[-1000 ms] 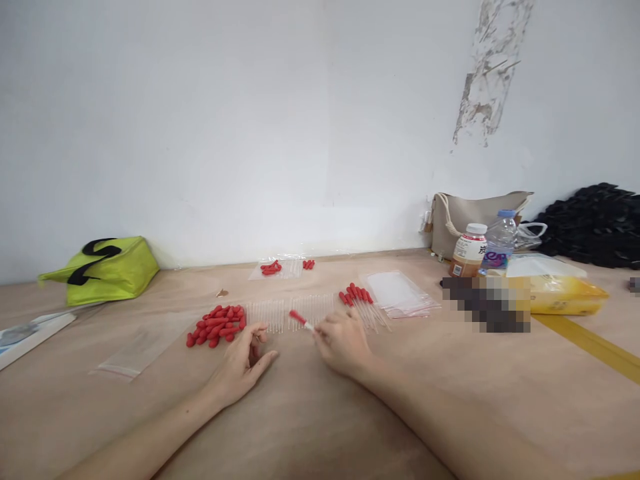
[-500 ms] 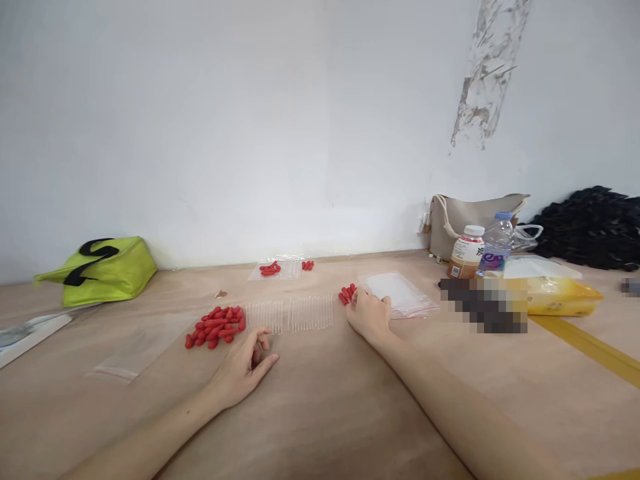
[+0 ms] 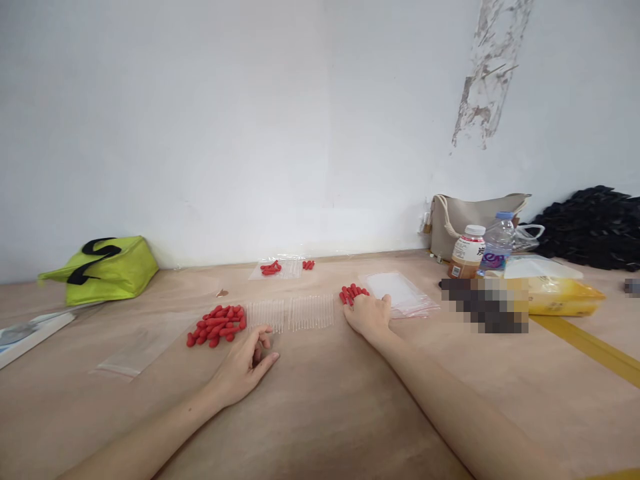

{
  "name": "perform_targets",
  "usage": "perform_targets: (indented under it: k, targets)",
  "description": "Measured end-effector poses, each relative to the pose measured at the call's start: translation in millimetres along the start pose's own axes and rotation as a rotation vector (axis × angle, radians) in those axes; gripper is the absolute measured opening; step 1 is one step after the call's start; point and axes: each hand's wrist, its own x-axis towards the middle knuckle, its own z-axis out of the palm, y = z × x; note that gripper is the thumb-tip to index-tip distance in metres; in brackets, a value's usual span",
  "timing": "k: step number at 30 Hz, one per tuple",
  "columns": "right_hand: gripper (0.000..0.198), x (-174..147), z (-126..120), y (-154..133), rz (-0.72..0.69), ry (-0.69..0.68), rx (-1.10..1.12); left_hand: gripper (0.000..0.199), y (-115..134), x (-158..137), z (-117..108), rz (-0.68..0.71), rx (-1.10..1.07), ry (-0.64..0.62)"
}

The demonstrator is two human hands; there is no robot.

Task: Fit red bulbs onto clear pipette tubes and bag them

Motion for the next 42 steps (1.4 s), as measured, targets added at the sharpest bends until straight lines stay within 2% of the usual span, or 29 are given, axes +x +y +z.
perform_targets:
  k: [5,10,12,15,18,21,24,27,31,37,42]
  targets:
    - [0.042,-2,-5,2,0.020,0.007,0.032,0.029,1,-1,-3,0.021,0.045,0.012]
    - [0.035,-7,-3,7,0.007,0.103,0.097,0.013,-4,-3,-14,0.105,0.232,0.125]
    - [0.031,-9,-2,10,-0.021,0.132,0.110,0.012,-10,-3,-22,0.100,0.337,0.175]
    - [0.029,-11,-2,15,-0.032,0.138,0.132,0.019,-24,-1,-38,0.039,0.475,0.255]
    - [0.031,-12,-5,17,-0.004,0.141,0.156,0.020,-41,5,-58,-0.084,0.557,0.330]
    - [0.031,-14,-10,12,-0.035,0.124,0.160,0.016,-56,11,-76,-0.187,0.566,0.311]
    - [0.029,-15,-15,0,-0.109,0.083,0.155,0.016,-61,15,-85,-0.178,0.531,0.256]
    - [0.032,-12,-17,-12,-0.139,0.045,0.149,0.016,-57,18,-83,-0.083,0.499,0.188]
    - [0.032,-4,-16,-21,-0.101,0.053,0.134,0.013,-52,16,-76,0.019,0.497,0.104]
    - [0.029,7,-8,-27,-0.036,-0.006,0.125,0.012,-55,13,-67,0.036,0.503,0.123]
    - [0.025,20,-2,-33,0.046,-0.084,0.109,0.013,-54,15,-59,-0.018,0.499,0.147]
